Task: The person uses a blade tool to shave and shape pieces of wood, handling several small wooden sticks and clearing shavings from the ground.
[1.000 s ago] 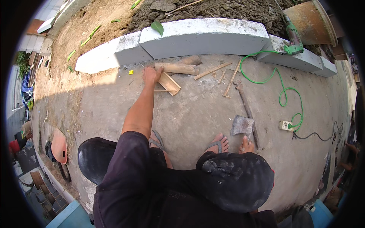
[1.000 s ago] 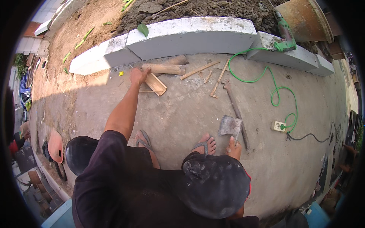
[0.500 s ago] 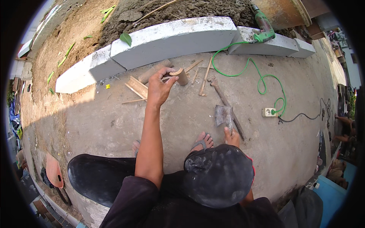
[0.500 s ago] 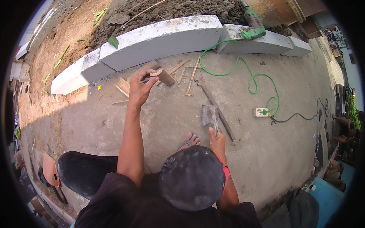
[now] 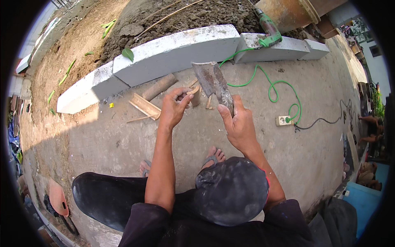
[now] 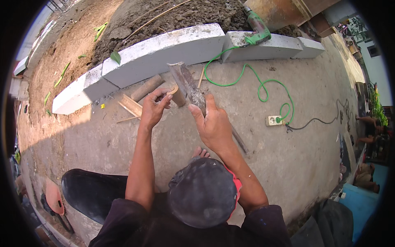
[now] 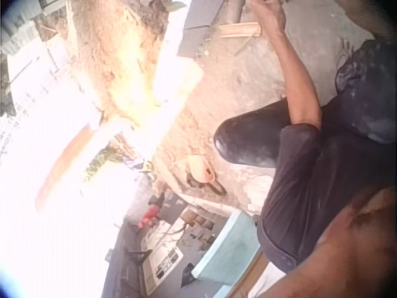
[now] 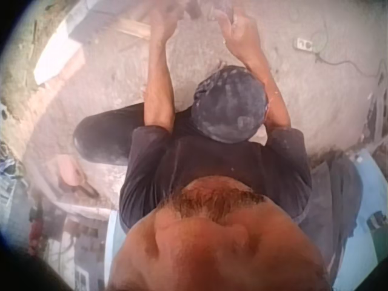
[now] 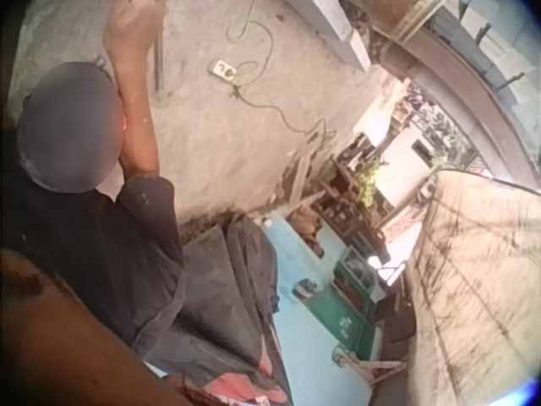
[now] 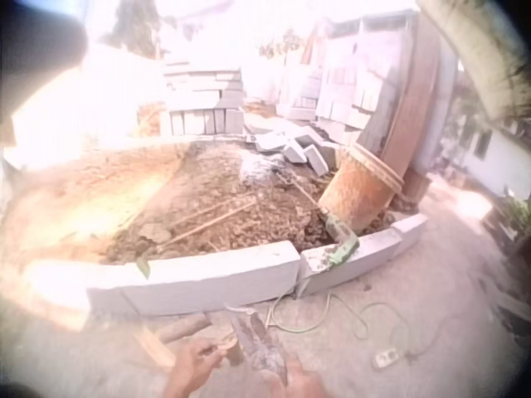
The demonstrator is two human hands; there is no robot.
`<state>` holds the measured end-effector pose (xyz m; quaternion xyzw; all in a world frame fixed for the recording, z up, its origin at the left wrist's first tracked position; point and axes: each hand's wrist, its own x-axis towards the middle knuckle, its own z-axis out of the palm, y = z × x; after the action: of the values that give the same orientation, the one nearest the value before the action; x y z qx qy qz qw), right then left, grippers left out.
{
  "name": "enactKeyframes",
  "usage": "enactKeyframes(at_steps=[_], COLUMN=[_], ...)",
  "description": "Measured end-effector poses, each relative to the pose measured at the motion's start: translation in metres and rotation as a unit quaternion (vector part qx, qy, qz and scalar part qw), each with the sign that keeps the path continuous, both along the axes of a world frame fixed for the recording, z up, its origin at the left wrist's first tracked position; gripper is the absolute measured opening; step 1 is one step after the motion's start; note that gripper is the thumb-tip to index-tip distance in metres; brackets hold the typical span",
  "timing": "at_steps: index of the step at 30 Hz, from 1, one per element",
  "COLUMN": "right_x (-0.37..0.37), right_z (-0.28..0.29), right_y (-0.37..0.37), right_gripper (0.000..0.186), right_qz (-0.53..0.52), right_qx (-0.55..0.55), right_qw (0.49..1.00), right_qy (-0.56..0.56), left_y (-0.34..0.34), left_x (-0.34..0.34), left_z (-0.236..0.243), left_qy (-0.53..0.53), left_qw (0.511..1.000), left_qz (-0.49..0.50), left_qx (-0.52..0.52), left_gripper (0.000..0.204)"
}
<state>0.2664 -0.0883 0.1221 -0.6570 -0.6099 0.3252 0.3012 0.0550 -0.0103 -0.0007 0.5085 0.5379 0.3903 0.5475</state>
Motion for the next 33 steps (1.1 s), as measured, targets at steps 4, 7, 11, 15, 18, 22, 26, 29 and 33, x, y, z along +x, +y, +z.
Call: enactKeyframes(at_steps=[4, 7, 11, 15, 18, 22, 26, 29, 33], right_x=[0.000, 0.001, 0.002, 0.002, -0.002, 0.004, 0.011, 0.021, 0.030], right_z=[-0.014, -0.013, -0.006, -0.004, -0.030, -0.051, -0.051, -0.061, -0.078], right_y=[-0.001, -0.003, -0.001, -0.008, -0.028, -0.057, -0.067, -0.066, -0.078], right_gripper=[0.060, 0.047, 0.058, 0.064, 0.057, 0.051, 0.046, 0.044, 0.043], right_qz=[0.018, 0.017, 0.022, 0.034, 0.034, 0.009, -0.098, -0.141, -0.170], right_qx=[-0.028, 0.001, -0.024, -0.050, 0.012, -0.006, 0.002, -0.001, -0.018], right_qw=[0.997, 0.996, 0.993, 0.990, 0.990, 1.000, 0.990, 0.983, 0.975], right_qy=[-0.076, -0.090, -0.110, -0.125, -0.135, 0.020, 0.104, 0.115, 0.145], left_y=[-0.004, -0.005, -0.001, 0.002, -0.001, 0.001, 0.019, 0.022, 0.017], left_x=[0.007, 0.012, 0.022, 0.026, 0.020, 0.007, 0.006, 0.012, 0.025], left_z=[-0.004, 0.000, 0.004, 0.004, 0.007, 0.024, 0.033, 0.036, 0.047], left_qy=[-0.012, -0.041, -0.123, -0.125, -0.127, -0.072, 0.042, 0.267, 0.280], left_qw=[0.998, 0.999, 0.988, 0.985, 0.982, 0.986, 0.997, 0.963, 0.952], left_qz=[-0.012, 0.018, 0.082, 0.077, 0.077, 0.083, 0.023, -0.005, -0.037], left_qx=[0.068, 0.000, -0.046, -0.091, -0.115, -0.123, -0.064, 0.036, 0.116], left_gripper=[0.032, 0.032, 0.027, 0.024, 0.025, 0.025, 0.035, 0.039, 0.030])
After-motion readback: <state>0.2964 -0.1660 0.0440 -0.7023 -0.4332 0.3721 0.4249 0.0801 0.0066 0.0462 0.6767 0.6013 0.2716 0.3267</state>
